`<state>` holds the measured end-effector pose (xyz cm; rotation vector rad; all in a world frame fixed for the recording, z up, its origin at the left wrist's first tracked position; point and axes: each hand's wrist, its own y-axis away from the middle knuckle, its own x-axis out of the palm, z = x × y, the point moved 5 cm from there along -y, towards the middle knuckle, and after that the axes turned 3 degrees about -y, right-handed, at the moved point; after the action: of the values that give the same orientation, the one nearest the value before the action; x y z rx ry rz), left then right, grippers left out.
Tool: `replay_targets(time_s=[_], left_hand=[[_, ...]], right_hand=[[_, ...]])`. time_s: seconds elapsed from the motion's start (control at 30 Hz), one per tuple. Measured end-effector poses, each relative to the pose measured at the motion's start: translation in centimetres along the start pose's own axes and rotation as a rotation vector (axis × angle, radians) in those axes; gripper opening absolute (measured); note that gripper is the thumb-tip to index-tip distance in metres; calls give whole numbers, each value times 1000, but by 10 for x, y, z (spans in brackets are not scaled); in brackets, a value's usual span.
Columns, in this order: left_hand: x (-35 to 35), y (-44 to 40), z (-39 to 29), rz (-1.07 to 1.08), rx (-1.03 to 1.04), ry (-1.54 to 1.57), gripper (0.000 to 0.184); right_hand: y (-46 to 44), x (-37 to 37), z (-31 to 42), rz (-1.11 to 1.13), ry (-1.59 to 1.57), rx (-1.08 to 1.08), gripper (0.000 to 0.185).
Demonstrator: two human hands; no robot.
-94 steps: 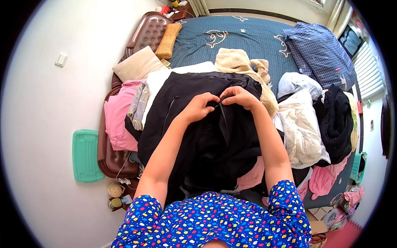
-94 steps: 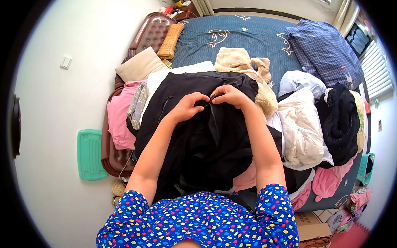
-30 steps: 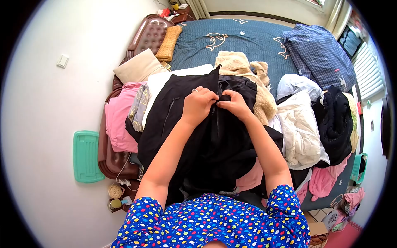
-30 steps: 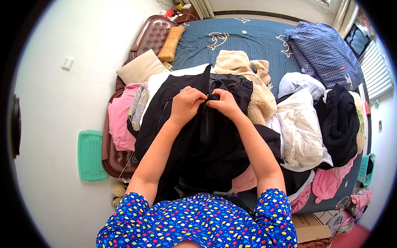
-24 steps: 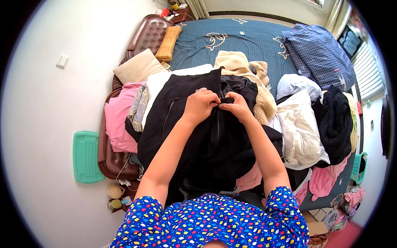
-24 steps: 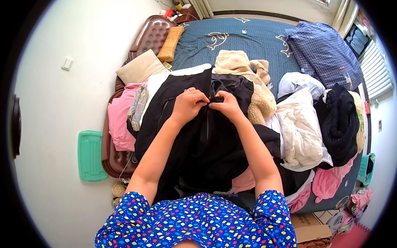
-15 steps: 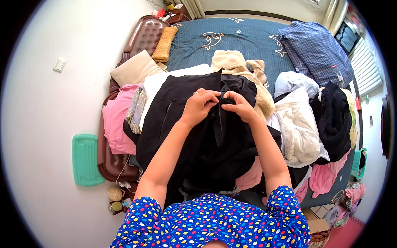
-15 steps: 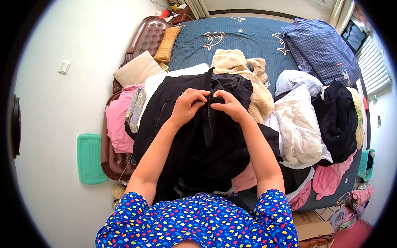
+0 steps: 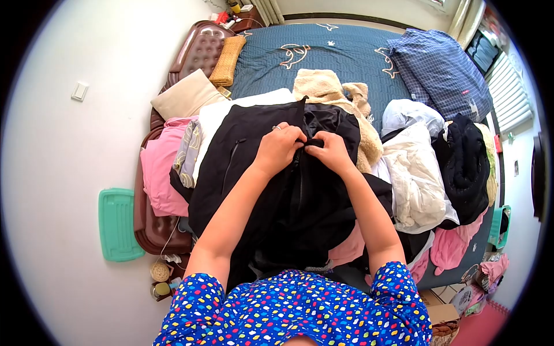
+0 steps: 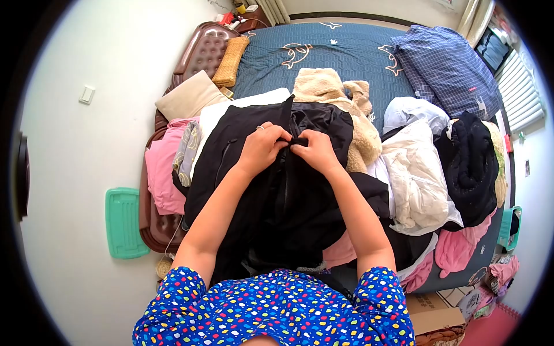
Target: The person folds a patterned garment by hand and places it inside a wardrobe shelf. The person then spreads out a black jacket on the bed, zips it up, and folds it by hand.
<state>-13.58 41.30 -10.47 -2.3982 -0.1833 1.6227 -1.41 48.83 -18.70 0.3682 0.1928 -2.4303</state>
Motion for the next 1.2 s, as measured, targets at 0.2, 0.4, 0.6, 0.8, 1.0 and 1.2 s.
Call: replay_targets(time_s=[0.2, 0.4, 0.6, 0.8, 1.0, 1.2], left_hand=[[0, 6, 4, -9, -6, 196, 11], [-5, 10, 0, -40, 14, 148, 8], [-16, 10, -11, -178, 55, -52, 9], [-12, 43, -36, 102, 267, -93, 4], [-54, 96, -52, 166, 243, -133, 4], [-131, 73, -15, -78, 90, -99, 8]], right_hand=[[0, 8, -22, 141, -528, 180, 16], [-1, 5, -10, 245, -677, 205, 15], [-23, 3, -1, 136, -229, -75, 27], [-40, 1, -24, -134, -272, -3, 26], [-69, 1, -23, -96, -70, -47, 31], [-112, -14, 47, -118, -241, -142, 31]])
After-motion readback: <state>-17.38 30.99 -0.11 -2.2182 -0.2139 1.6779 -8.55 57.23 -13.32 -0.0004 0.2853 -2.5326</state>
